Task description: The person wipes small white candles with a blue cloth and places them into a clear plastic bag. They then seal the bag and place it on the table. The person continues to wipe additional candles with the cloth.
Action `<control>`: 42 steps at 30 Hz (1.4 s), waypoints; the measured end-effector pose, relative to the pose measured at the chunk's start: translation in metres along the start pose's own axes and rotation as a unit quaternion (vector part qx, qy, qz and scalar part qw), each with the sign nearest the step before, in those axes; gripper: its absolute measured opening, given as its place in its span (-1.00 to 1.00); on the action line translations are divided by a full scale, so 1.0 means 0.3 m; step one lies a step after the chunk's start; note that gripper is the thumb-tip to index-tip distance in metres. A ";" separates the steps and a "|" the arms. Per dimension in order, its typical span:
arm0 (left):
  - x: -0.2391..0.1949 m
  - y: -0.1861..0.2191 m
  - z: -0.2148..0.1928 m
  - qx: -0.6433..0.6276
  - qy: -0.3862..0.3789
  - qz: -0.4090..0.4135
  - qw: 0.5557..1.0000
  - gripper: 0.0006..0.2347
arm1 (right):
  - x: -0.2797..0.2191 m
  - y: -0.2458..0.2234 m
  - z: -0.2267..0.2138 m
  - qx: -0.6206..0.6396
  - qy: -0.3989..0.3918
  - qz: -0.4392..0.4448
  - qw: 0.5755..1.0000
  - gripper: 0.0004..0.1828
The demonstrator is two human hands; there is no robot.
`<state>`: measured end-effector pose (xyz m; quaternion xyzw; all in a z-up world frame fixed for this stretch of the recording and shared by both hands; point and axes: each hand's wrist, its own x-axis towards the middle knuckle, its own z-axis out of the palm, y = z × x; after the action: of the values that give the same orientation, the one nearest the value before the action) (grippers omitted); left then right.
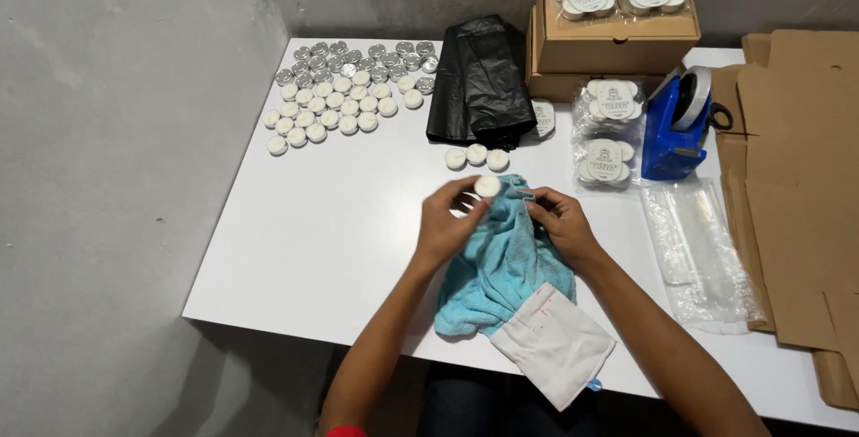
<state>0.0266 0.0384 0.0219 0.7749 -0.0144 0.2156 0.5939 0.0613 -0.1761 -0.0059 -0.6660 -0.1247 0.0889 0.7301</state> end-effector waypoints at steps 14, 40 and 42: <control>-0.132 -0.021 0.098 -0.044 -0.048 0.039 0.997 -0.67 | -0.005 -0.012 -0.005 -0.010 -0.078 -0.043 0.996 -0.63; -0.156 -0.023 0.088 -0.072 -0.063 0.099 0.990 -0.66 | 0.004 0.025 -0.033 -0.001 -0.116 -0.059 0.991 -0.75; -0.156 -0.028 0.088 -0.076 -0.069 0.102 0.989 -0.66 | 0.005 0.031 -0.038 -0.004 -0.125 -0.057 0.990 -0.72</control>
<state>-0.0052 0.0055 -0.0074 0.7349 -0.1510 0.2197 0.6236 0.0664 -0.1855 -0.0159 -0.6441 -0.2530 0.1299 0.7101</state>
